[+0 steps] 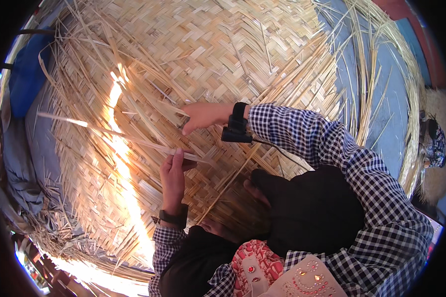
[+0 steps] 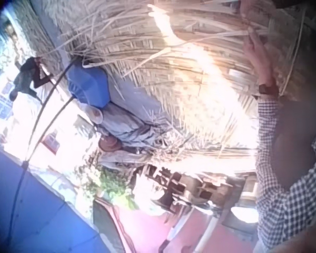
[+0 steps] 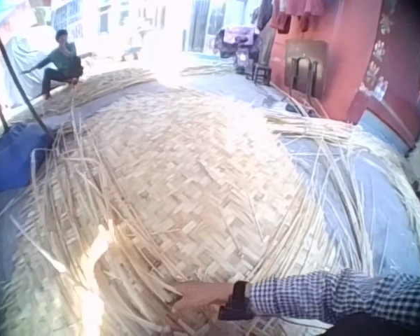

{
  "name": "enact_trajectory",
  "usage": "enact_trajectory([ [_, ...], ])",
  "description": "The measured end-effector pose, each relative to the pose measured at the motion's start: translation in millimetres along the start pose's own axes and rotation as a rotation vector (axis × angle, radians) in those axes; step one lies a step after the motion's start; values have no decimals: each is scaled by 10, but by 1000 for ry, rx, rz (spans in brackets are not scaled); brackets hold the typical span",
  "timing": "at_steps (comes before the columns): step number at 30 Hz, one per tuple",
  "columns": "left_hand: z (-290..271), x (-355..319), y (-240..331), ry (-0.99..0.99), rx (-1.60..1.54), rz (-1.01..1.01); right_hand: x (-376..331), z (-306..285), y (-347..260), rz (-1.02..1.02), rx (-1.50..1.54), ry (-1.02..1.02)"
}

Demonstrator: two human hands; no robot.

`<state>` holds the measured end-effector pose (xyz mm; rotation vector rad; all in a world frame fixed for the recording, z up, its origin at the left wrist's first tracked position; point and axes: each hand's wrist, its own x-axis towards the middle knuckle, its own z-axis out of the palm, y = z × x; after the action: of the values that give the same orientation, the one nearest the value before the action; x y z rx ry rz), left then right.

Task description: The recorder is weaving thin bamboo strips into a large circular mat, interlacing the strips manually.

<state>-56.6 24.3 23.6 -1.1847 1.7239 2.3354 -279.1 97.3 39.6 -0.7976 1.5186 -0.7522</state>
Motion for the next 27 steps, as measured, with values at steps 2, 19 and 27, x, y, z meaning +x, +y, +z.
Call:
enact_trajectory([
  [2,16,42,58,-38,14,-7,36,-60,82,-59,195,-86],
  [19,-12,-13,31,-269,578,372,-150,-74,181,49,257,-90],
  [27,348,8,-160,270,152,209,-133,-63,371,31,309,-175],
])
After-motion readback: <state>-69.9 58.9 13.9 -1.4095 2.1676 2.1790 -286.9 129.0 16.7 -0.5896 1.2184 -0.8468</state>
